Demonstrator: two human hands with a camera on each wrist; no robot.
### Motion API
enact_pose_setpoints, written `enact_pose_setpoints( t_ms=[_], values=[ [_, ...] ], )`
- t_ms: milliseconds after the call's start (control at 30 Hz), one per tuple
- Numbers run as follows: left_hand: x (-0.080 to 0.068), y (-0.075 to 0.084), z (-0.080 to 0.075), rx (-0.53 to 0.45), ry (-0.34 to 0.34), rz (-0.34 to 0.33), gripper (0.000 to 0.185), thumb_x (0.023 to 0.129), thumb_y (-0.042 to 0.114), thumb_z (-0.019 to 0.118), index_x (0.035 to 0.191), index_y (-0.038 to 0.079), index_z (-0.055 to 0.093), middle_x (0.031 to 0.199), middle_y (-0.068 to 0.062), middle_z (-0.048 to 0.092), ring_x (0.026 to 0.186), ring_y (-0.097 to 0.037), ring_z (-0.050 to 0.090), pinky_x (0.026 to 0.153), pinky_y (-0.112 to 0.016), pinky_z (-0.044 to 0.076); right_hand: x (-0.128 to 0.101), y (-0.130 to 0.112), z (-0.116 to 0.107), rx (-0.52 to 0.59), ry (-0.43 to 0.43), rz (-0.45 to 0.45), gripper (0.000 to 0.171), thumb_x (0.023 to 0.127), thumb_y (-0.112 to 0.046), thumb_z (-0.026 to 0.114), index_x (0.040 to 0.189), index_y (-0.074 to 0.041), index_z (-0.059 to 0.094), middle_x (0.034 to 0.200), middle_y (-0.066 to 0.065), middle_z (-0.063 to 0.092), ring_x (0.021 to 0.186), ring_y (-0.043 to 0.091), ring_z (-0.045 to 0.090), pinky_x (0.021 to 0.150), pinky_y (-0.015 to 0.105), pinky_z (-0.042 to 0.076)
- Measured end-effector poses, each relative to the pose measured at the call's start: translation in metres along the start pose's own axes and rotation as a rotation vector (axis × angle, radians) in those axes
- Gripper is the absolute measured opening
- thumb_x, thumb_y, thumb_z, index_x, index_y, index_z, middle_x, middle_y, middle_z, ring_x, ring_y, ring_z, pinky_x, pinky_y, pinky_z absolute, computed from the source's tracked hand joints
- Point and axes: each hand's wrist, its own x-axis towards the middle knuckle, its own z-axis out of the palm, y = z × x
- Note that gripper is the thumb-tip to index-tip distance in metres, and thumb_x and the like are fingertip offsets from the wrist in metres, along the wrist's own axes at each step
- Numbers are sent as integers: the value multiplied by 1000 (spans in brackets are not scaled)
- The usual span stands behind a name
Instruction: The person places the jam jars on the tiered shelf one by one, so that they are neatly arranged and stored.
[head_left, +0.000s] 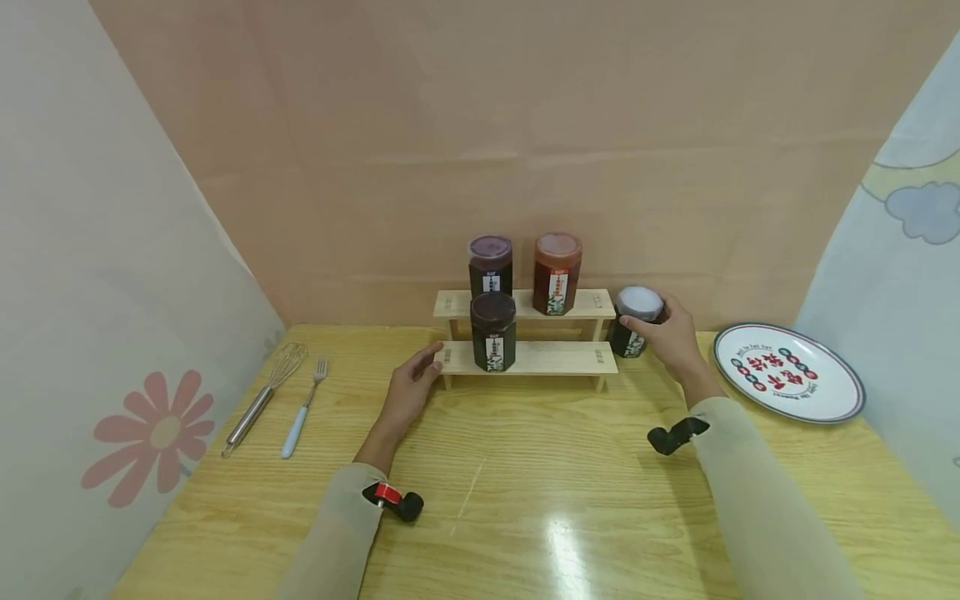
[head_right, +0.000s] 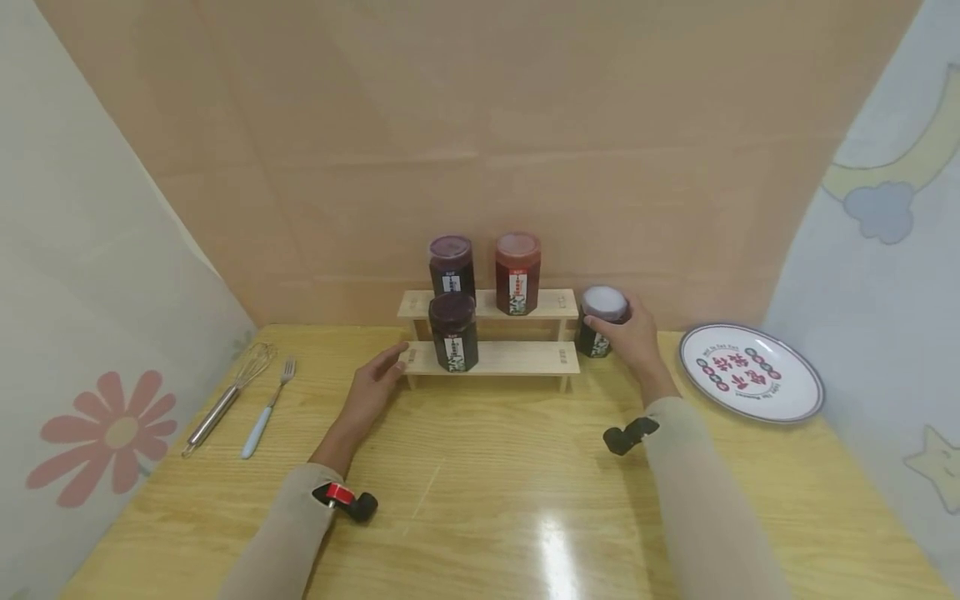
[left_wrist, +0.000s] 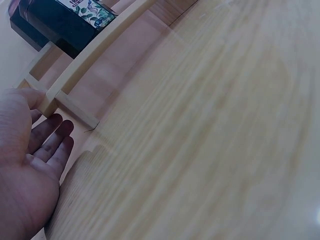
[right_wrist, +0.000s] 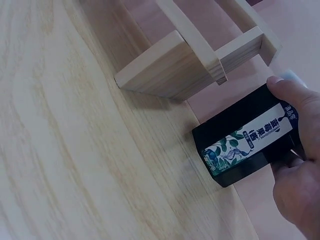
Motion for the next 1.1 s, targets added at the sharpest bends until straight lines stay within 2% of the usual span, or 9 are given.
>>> enact_pose_setpoints(
  t_ms=[133, 367, 633, 733, 867, 933, 1000, 1100],
  values=[
    [0, 1, 0, 1, -2, -5, 43, 108, 29, 56, 150, 20, 55, 162, -5, 46, 153, -28, 40, 126, -45, 35, -2, -3, -1, 4, 18, 6, 82, 95, -28, 76, 162, -10, 32, 159, 19, 44, 142, 33, 45, 110, 39, 46],
    [0, 0, 0, -4, -1, -16, 42, 108, 29, 57, 149, 21, 55, 162, -6, 46, 153, -28, 40, 126, -46, 36, -8, -8, -5, -4, 28, -12, 80, 94, -30, 77, 160, -9, 35, 155, 20, 47, 137, 29, 49, 96, 18, 47],
    [0, 0, 0, -2, -7, -13, 42, 108, 28, 56, 150, 20, 55, 162, -6, 45, 153, -29, 40, 126, -45, 36, -14, -24, -12, 27, 31, -23, 77, 95, -26, 77, 157, -4, 36, 153, 19, 48, 131, 17, 51, 91, 6, 47],
    [-1, 0, -1, -10, -11, -18, 42, 108, 28, 56, 150, 21, 54, 163, -6, 44, 153, -30, 39, 126, -46, 35, -18, -32, -15, 5, 37, -19, 77, 95, -27, 76, 157, -3, 36, 153, 20, 48, 133, 19, 52, 96, 10, 48],
    [0, 0, -1, -23, -14, -22, 43, 108, 29, 57, 150, 21, 54, 163, -6, 44, 153, -29, 39, 127, -46, 35, -22, -41, -19, -14, 35, -2, 80, 96, -32, 75, 158, -2, 34, 155, 22, 46, 141, 31, 48, 114, 33, 49],
    [0, 0, -1, -27, -13, -19, 44, 107, 30, 58, 150, 21, 54, 163, -5, 45, 154, -28, 38, 127, -45, 34, -24, -44, -21, -5, 32, 9, 82, 96, -33, 75, 159, -3, 32, 157, 22, 45, 144, 34, 46, 118, 42, 46],
    [1, -1, -1, -27, -13, -16, 44, 108, 30, 57, 150, 20, 54, 162, -4, 45, 154, -28, 38, 127, -44, 34, -25, -45, -24, 0, 32, 13, 83, 96, -34, 75, 159, -4, 32, 158, 21, 44, 145, 34, 44, 118, 41, 46],
    [1, -2, -2, -27, -20, -27, 45, 108, 29, 56, 152, 18, 52, 164, -6, 43, 155, -28, 36, 128, -44, 33, -27, -47, -26, 4, 34, 10, 82, 95, -34, 76, 159, -7, 33, 158, 19, 44, 144, 31, 45, 111, 27, 49]
  ],
)
